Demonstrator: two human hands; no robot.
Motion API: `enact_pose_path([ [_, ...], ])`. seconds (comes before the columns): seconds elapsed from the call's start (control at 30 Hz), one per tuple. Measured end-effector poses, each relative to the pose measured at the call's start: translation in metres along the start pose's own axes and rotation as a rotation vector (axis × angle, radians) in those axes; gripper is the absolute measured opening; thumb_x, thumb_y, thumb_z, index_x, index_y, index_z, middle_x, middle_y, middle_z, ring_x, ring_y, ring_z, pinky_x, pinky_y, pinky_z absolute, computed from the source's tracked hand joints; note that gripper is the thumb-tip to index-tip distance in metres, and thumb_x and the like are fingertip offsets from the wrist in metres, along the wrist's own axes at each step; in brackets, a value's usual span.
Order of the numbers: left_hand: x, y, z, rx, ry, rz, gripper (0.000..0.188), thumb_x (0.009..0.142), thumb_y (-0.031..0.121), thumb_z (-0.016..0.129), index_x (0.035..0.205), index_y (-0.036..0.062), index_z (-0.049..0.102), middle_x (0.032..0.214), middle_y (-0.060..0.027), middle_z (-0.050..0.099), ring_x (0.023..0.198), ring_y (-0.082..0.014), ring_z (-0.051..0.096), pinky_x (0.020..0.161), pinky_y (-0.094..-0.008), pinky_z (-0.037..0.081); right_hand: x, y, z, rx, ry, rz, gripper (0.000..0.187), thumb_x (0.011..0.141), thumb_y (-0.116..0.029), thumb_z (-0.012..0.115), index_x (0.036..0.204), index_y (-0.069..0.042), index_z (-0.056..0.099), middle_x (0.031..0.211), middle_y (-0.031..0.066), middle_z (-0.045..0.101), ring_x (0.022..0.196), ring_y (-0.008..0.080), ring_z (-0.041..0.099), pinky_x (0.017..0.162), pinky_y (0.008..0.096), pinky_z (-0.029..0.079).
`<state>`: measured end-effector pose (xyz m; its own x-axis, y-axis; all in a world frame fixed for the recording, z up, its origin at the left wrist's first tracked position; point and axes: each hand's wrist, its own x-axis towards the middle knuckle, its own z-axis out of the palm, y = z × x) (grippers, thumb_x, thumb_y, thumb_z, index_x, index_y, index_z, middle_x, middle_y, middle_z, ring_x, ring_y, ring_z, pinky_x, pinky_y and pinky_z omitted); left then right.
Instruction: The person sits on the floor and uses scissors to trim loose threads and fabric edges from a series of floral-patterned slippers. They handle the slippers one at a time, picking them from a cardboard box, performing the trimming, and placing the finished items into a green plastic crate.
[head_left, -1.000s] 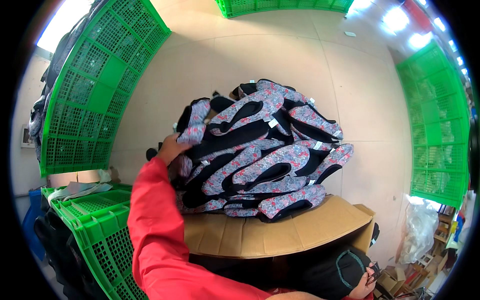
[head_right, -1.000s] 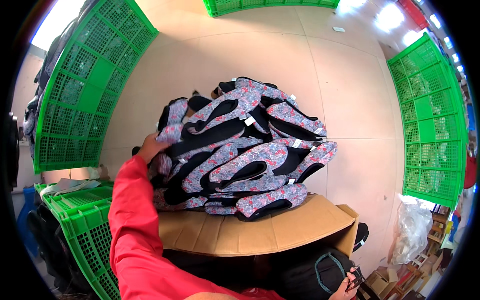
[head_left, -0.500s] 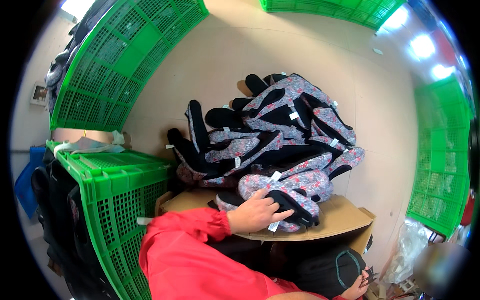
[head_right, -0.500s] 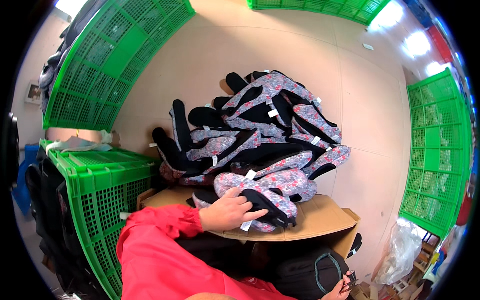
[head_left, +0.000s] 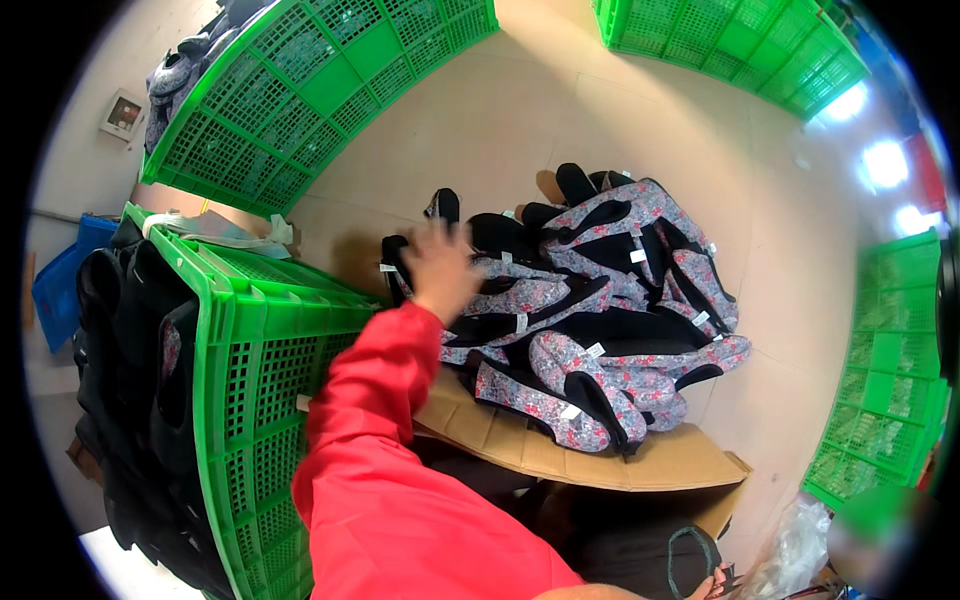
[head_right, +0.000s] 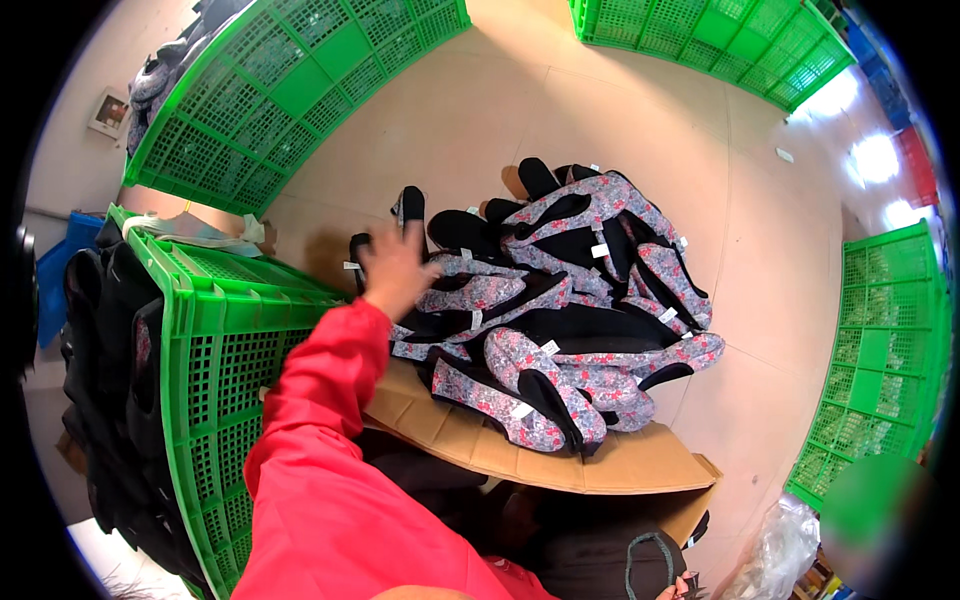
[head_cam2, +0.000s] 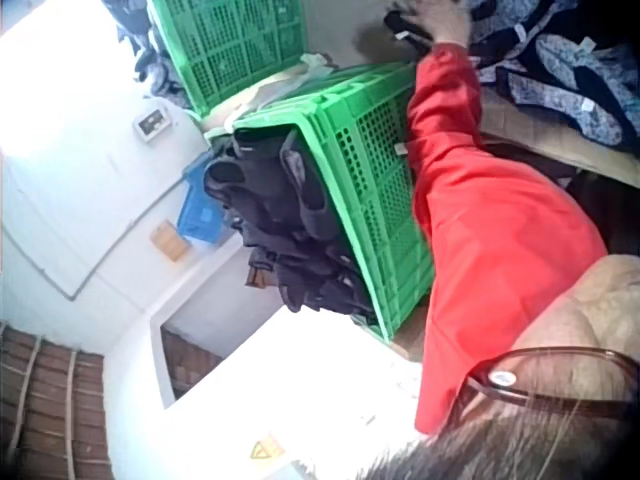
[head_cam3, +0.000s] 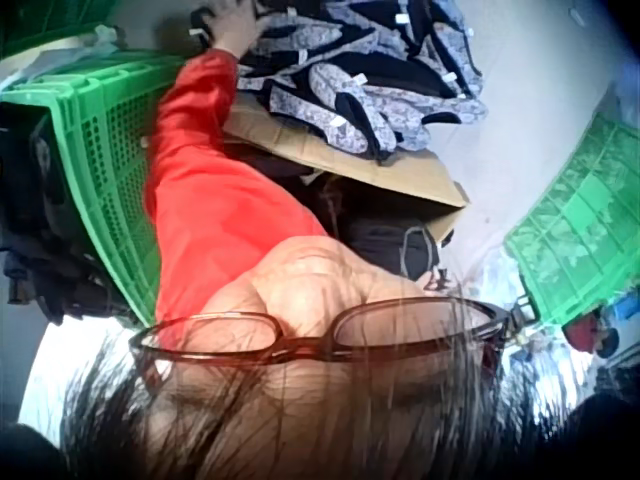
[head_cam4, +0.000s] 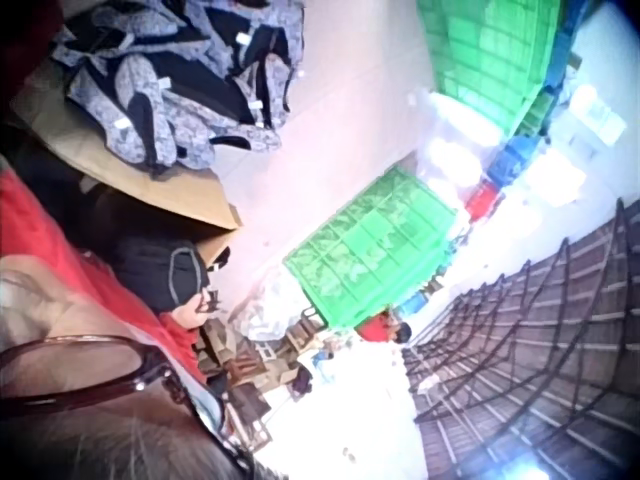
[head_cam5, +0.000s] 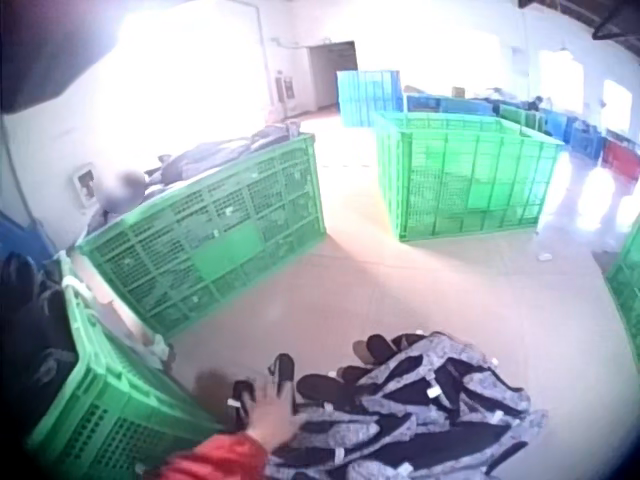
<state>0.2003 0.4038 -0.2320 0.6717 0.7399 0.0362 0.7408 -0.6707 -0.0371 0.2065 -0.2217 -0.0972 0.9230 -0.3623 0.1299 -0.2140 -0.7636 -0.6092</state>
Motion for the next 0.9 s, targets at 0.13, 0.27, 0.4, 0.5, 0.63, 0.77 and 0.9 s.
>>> enact_pose_path([
  [0.13,0.018,-0.202,0.188,-0.409,-0.392,-0.551,0.102,0.062,0.057,0.08,0.129,-0.0133,0.049,0.125,-0.0278,0.06,0.116,-0.0387,0.059,0.1,-0.042,0.047,0.024,0.002,0.007,0.026,-0.037,-0.053,0.029,0.088,-0.02,0.071,0.098,0.006,0.066,0.101,0.0177,0.069,0.09,0.0232,0.064,0.084,0.0351,0.049],
  [0.27,0.001,-0.192,0.226,-0.781,-0.289,-0.754,0.083,0.06,0.021,0.087,0.129,-0.006,0.049,0.117,-0.0206,0.062,0.103,-0.0306,0.064,0.093,-0.039,0.051,0.017,0.01,0.003,-0.016,0.002,-0.034,0.03,0.087,-0.021,0.072,0.098,0.006,0.066,0.101,0.018,0.069,0.09,0.0233,0.064,0.084,0.0352,0.049],
  [0.4,0.008,-0.152,0.171,-1.237,-0.393,-0.792,0.074,0.058,0.003,0.081,0.125,-0.0037,0.051,0.11,-0.0191,0.063,0.099,-0.0325,0.064,0.089,-0.0409,0.052,0.002,0.015,-0.005,-0.049,0.044,-0.007,0.032,0.087,-0.022,0.073,0.098,0.006,0.065,0.102,0.0182,0.069,0.09,0.0233,0.064,0.084,0.0353,0.049],
  [0.5,0.01,-0.162,0.167,-1.062,-0.276,-0.707,0.078,0.051,0.004,0.079,0.124,-0.0049,0.052,0.116,-0.0214,0.061,0.106,-0.0333,0.061,0.092,-0.0396,0.05,0.004,0.022,-0.007,-0.084,0.038,-0.011,0.033,0.086,-0.023,0.073,0.098,0.007,0.065,0.102,0.0184,0.069,0.09,0.0234,0.064,0.084,0.0354,0.049],
  [0.63,0.02,-0.121,0.096,-0.778,-0.183,-0.482,0.073,0.054,0.005,0.074,0.123,-0.0006,0.051,0.109,-0.0245,0.063,0.103,-0.0402,0.061,0.091,-0.0409,0.05,-0.012,0.033,-0.015,-0.215,0.069,0.018,0.034,0.086,-0.024,0.074,0.098,0.007,0.065,0.102,0.0187,0.069,0.091,0.0235,0.064,0.084,0.0355,0.049],
  [0.77,-0.004,-0.056,-0.049,-0.54,-0.116,-0.097,0.061,0.061,0.007,0.07,0.12,0.0048,0.053,0.097,-0.0218,0.065,0.094,-0.0427,0.062,0.084,-0.0434,0.051,-0.007,0.066,-0.018,0.058,0.081,0.04,0.042,0.081,-0.032,0.079,0.094,0.006,0.066,0.093,0.0194,0.069,0.082,0.0249,0.064,0.077,0.0375,0.051],
  [0.9,-0.041,0.016,-0.133,-0.604,0.025,0.558,0.045,0.061,0.005,0.067,0.105,0.0092,0.065,0.087,-0.0151,0.064,0.081,-0.0361,0.062,0.075,-0.044,0.052,-0.011,0.032,-0.009,0.099,0.065,-0.123,0.04,0.081,-0.031,0.08,0.089,0.006,0.067,0.078,0.0175,0.067,0.069,0.0255,0.061,0.067,0.0386,0.05],
])
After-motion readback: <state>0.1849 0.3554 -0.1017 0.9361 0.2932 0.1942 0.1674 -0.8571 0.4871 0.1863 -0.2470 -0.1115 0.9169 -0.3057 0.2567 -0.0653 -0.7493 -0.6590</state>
